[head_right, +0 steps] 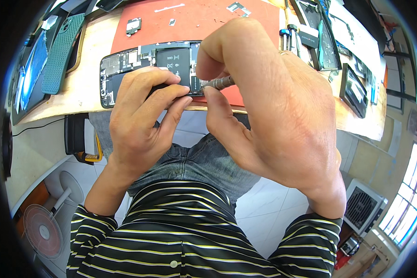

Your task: The person disassembles a smartphone on a workbench. They use tweezers and a screwdriver to remove small components and screws, then apply adhesive from a yellow bottle and place a small metal plate over the battery area.

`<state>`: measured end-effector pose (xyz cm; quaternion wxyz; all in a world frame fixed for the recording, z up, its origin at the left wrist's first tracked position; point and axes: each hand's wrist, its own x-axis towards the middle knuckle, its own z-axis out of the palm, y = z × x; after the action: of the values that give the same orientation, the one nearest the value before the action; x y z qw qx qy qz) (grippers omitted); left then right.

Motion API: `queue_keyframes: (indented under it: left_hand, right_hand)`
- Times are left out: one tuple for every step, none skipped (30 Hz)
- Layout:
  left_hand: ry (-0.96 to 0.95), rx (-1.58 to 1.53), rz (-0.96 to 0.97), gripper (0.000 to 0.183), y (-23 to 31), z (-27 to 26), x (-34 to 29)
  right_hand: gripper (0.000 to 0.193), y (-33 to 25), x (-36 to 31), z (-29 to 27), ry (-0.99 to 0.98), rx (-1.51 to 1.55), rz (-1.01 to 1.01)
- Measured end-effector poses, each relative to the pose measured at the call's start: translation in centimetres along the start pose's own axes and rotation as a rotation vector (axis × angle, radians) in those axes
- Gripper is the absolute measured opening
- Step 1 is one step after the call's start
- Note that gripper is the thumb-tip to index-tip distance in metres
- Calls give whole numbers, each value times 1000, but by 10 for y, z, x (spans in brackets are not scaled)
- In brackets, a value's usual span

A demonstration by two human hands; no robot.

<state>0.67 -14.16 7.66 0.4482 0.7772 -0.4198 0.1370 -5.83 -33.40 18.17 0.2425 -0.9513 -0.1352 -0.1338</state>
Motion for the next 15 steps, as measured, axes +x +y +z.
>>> queue_keyframes:
  left_hand:
    - [-2,1,0,24,0,0,0]
    - [-3,1,0,24,0,0,0]
    - [-5,2,1,24,0,0,0]
    - [-3,0,0,24,0,0,0]
    - [5,1,19,24,-1,1,0]
    - [13,2,37,24,-2,2,1]
    - [23,7,60,24,-3,3,1]
    - [20,2,53,24,-3,3,1]
    - [20,1,51,24,-3,3,1]
    - [22,5,56,24,-3,3,1]
    - [14,2,31,24,-2,2,1]
    - [8,4,12,24,0,1,0]
    - [2,6,-6,23,1,0,0]
    - [3,4,-7,24,1,0,0]
    - [3,3,-8,24,1,1,0]
  right_hand:
    - [32,1,0,1,-7,-28,-24]
    - [32,2,0,2,-8,-24,-23]
    - [32,2,0,2,-2,12,-1]
    - [32,2,0,3,-8,-24,-25]
    - [32,2,0,3,-8,-29,-28]
    - [31,2,0,3,-1,-23,-26]
    - [31,2,0,3,6,-17,-24]
    - [31,1,0,3,20,-1,-18]
    - [31,1,0,3,28,29,1]
    - [30,1,0,3,24,9,-10]
    - [30,1,0,3,14,1,-8]
    - [31,1,1,3,14,21,1]
    - [31,1,1,2,6,-9,-13]
    - [31,1,1,3,8,-12,-19]
    - [31,2,1,3,11,8,-3]
